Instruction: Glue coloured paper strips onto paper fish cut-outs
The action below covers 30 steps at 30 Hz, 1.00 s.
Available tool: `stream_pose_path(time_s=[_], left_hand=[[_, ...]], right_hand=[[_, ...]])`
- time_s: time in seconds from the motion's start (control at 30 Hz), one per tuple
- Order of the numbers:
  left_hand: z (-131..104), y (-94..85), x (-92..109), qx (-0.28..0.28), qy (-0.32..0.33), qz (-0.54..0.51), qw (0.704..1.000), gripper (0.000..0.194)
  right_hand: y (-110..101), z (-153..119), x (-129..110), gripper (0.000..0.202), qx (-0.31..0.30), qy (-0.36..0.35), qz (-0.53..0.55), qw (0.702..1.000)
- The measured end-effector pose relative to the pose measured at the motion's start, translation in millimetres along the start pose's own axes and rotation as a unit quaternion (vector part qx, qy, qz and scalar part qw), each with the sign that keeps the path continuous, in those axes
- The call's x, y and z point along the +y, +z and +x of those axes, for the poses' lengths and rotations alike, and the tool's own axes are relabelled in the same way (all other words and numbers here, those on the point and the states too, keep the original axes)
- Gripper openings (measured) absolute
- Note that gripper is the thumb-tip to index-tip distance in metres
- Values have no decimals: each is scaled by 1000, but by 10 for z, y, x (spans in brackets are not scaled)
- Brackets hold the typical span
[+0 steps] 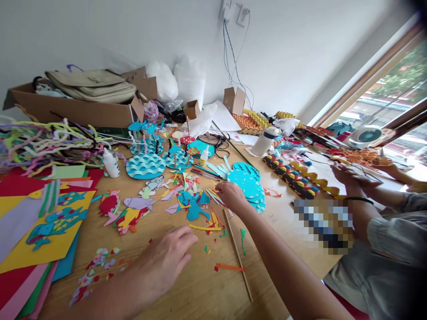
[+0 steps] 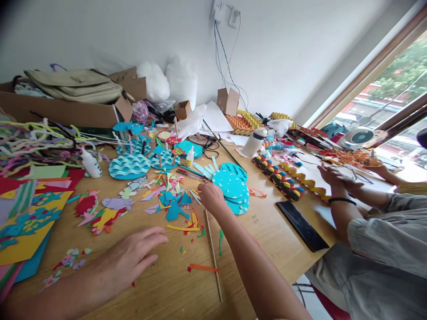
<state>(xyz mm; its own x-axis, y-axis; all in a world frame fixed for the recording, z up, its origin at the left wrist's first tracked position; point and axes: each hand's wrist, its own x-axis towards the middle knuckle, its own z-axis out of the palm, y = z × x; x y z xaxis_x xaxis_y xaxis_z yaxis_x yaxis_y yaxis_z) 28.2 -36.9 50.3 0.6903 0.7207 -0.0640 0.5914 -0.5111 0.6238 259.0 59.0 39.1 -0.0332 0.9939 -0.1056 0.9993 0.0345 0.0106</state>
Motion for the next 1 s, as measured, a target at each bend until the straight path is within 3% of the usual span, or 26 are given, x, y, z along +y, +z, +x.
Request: stream_pose_path(time_s=[0.2,0.43,0.67,1.0], left_hand=[[-201,16,22,-6,-9,18,1000,37],[-250,81,-51,-11,-16,43,999,34],[-248,-60,-69,-4,-47,14,999,35],[-258,-68,1,-3,-59,4,998,36]], right_hand=[[77,324,-54,19,-67,-12,-15,998],[121,520,-57,28,-119,-15,-31,992],[90,463,-20,21,-88,-14,-21,996],[117,489,-64,18,-37,-31,-9,999]])
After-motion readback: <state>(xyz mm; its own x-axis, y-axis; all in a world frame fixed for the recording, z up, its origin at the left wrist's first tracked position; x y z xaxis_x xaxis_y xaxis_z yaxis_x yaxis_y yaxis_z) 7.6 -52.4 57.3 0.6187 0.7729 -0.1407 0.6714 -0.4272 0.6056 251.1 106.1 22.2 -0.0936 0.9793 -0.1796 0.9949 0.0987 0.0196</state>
